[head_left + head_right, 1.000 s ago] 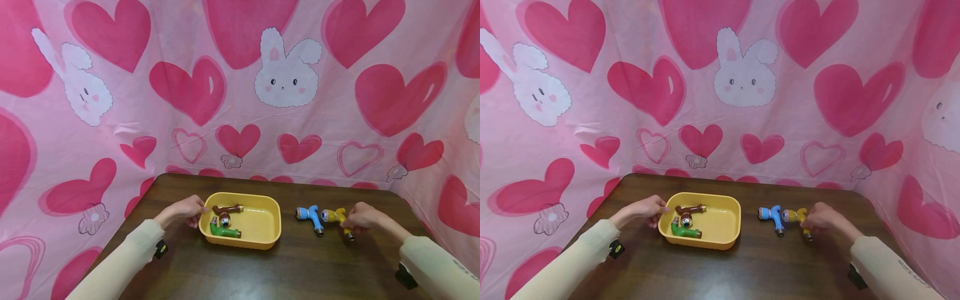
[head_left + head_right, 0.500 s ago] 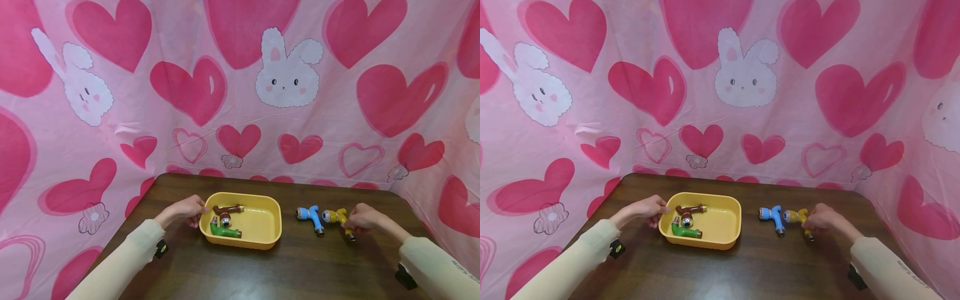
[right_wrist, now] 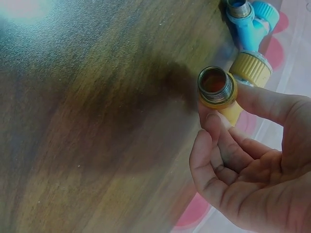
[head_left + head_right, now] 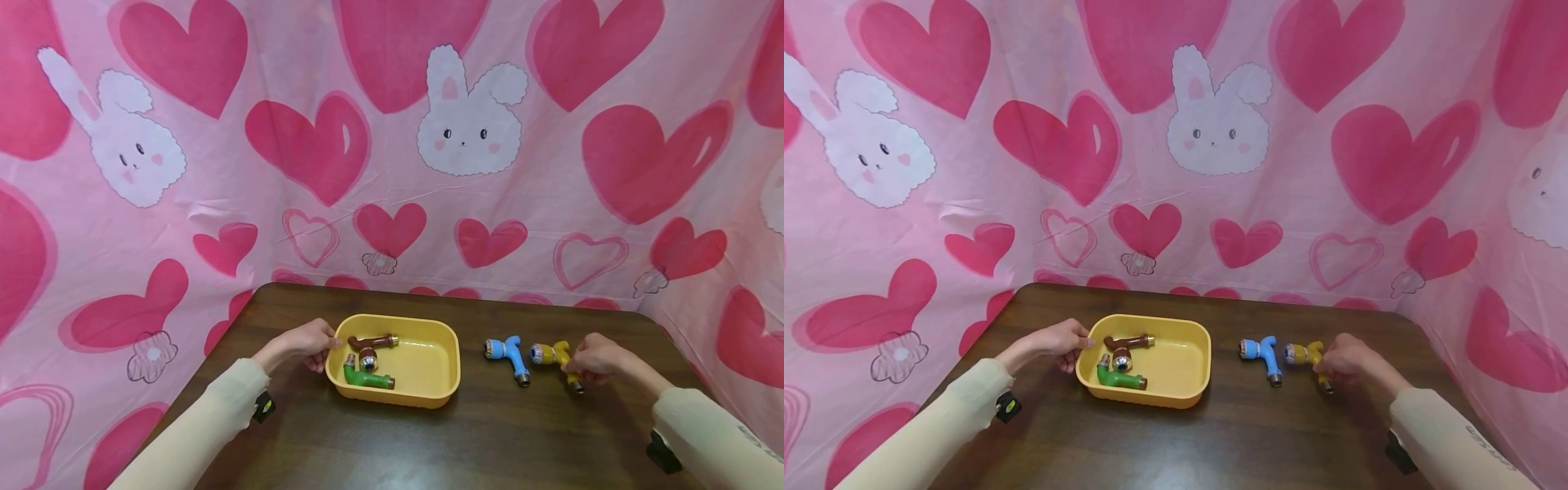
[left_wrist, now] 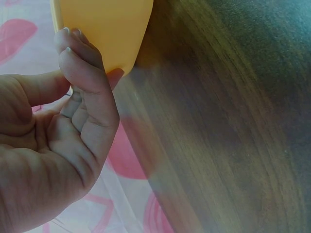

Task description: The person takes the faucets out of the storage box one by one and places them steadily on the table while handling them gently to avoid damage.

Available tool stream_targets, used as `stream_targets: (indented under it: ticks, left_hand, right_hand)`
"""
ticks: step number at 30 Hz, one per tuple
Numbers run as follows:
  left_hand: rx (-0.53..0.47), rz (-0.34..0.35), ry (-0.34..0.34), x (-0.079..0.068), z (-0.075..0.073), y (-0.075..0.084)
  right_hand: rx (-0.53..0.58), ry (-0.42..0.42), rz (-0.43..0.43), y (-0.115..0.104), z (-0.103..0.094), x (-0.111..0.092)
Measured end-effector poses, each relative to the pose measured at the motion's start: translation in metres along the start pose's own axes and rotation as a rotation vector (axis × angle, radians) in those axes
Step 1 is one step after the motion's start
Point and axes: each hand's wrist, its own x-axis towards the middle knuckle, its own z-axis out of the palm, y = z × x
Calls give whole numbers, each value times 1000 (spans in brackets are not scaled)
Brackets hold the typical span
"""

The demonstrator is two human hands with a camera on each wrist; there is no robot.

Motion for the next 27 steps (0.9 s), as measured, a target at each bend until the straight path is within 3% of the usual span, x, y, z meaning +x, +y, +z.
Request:
stream_targets:
  ticks: [14, 27]
  left_hand:
    - [6, 6, -23, -2, 0, 0]
    - [14, 15, 0, -3, 0, 1]
  right_hand:
    - [-23, -7, 36, 5, 2, 4]
    - [-17, 13, 35, 5, 2, 3]
